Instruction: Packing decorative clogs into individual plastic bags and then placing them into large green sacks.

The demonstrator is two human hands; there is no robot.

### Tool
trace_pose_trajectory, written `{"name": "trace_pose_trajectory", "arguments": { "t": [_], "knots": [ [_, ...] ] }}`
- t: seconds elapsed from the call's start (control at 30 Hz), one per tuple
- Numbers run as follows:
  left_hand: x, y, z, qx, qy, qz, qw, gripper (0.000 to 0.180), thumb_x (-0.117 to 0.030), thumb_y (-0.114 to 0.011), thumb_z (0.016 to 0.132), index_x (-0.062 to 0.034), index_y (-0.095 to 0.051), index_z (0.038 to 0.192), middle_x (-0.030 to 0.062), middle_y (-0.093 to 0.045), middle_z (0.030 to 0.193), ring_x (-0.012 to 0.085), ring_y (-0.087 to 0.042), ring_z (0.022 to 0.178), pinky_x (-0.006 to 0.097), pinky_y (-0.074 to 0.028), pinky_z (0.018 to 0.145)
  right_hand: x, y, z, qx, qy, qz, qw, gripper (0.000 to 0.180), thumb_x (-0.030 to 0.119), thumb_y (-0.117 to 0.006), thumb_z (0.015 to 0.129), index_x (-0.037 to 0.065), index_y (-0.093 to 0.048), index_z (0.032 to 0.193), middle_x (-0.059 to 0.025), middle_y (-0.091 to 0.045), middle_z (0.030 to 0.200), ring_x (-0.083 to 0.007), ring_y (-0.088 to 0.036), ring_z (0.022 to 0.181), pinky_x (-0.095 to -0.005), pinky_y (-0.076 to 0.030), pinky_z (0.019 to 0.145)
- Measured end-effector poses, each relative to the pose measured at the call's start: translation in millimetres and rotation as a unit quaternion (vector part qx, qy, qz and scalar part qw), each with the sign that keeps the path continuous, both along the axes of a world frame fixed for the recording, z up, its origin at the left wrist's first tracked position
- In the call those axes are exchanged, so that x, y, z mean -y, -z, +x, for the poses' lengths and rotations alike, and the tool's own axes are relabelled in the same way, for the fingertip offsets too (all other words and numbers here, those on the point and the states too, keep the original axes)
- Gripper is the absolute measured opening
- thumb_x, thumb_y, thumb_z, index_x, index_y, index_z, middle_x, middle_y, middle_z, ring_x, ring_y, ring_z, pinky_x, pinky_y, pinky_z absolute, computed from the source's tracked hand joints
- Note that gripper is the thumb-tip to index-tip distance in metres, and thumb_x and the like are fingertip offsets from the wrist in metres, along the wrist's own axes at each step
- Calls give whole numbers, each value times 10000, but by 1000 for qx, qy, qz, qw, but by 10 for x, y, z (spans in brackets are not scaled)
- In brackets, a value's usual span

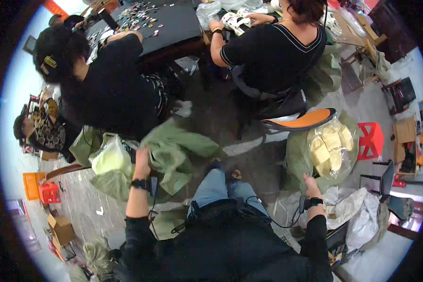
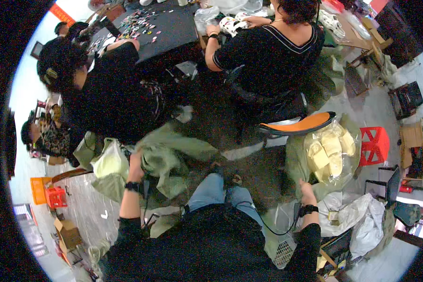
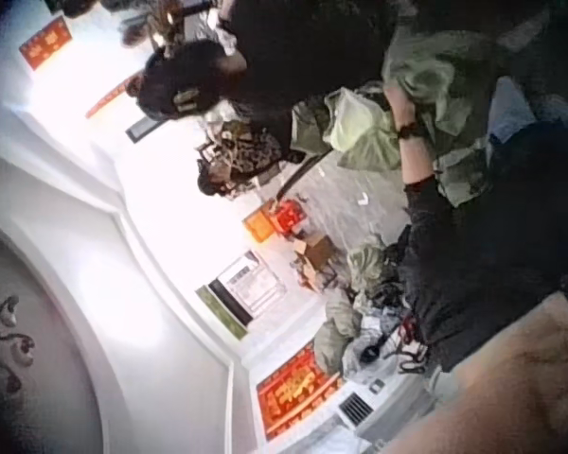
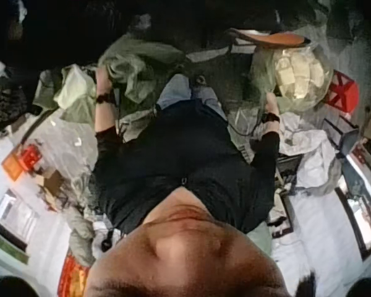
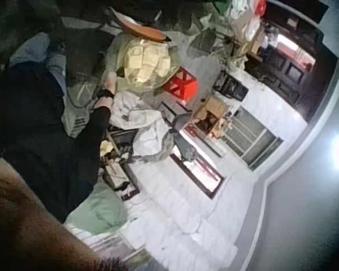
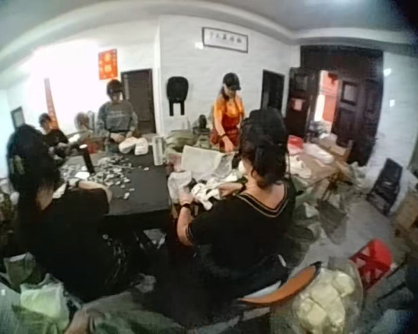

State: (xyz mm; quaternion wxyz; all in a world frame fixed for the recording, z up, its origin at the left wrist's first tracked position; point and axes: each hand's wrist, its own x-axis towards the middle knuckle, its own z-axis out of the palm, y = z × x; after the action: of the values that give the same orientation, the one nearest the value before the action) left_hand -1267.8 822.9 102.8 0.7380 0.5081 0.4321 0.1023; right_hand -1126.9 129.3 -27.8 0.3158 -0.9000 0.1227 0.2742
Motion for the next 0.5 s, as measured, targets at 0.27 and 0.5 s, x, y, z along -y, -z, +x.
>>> {"name": "trace_pose_trajectory", "arguments": {
  "t": [0.27, 0.5],
  "knots": [
    [34, -657, -36, 250, -6, 20, 968, 328, -270, -444, 852, -15, -534, 1038, 105, -580, 996, 220, -576, 879, 350, -481, 770, -41, -1080, -238, 106, 275, 300, 907, 333, 168, -543, 775, 9, -497, 1064, -99, -570, 987, -234, -539, 869, -318, -412, 802],
    [304, -315, -131, -260, 305, 277, 873, 308, -235, -448, 793, -7, -598, 936, 155, -616, 864, 217, -583, 803, 326, -456, 711, -162, -1057, -798, 365, 146, 6, 920, 679, -39, -524, 541, -64, -378, 1204, -163, -523, 1009, -232, -509, 930, -319, -386, 857]
  ]
}}
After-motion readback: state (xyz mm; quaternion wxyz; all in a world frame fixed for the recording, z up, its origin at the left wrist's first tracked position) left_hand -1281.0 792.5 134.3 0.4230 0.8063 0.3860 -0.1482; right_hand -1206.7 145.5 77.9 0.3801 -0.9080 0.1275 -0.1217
